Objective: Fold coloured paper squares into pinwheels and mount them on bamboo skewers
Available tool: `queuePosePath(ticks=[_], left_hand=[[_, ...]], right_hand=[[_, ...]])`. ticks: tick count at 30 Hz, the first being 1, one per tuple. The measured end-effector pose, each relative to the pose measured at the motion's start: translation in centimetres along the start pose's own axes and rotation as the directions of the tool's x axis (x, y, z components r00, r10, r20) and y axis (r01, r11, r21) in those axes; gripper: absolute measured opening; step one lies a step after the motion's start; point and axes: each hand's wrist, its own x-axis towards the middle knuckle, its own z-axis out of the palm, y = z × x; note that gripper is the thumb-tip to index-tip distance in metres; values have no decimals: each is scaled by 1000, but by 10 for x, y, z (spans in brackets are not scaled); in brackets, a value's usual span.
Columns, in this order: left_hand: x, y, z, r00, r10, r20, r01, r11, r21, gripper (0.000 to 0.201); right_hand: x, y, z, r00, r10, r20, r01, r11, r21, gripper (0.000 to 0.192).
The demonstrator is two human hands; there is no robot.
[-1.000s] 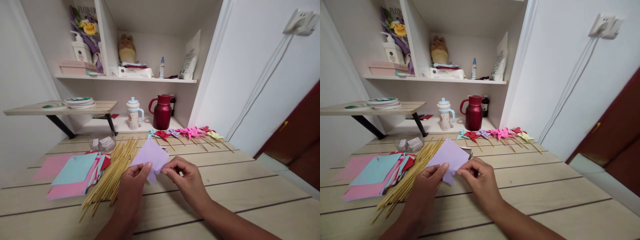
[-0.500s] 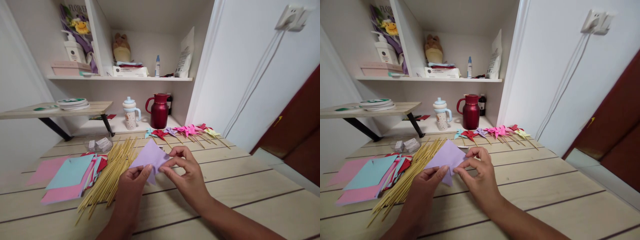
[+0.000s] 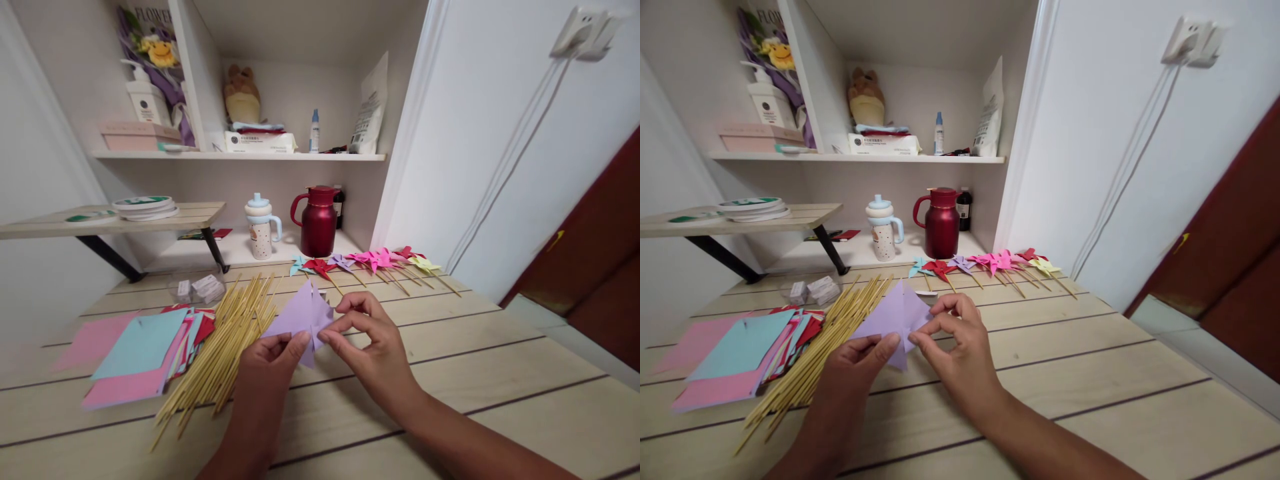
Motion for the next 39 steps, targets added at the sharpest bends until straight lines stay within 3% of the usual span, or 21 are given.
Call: queuePosePath(ticks=[13, 39], left_hand=[[2, -13, -4, 993, 118, 23, -120, 976, 179, 29], [-2, -8, -6, 991, 134, 30, -137, 951, 276, 35]], right_hand=[[-1, -4, 0, 1000, -3, 16, 2, 998, 65, 12], [-1, -6, -1, 998, 35, 56, -42, 989, 143, 15]])
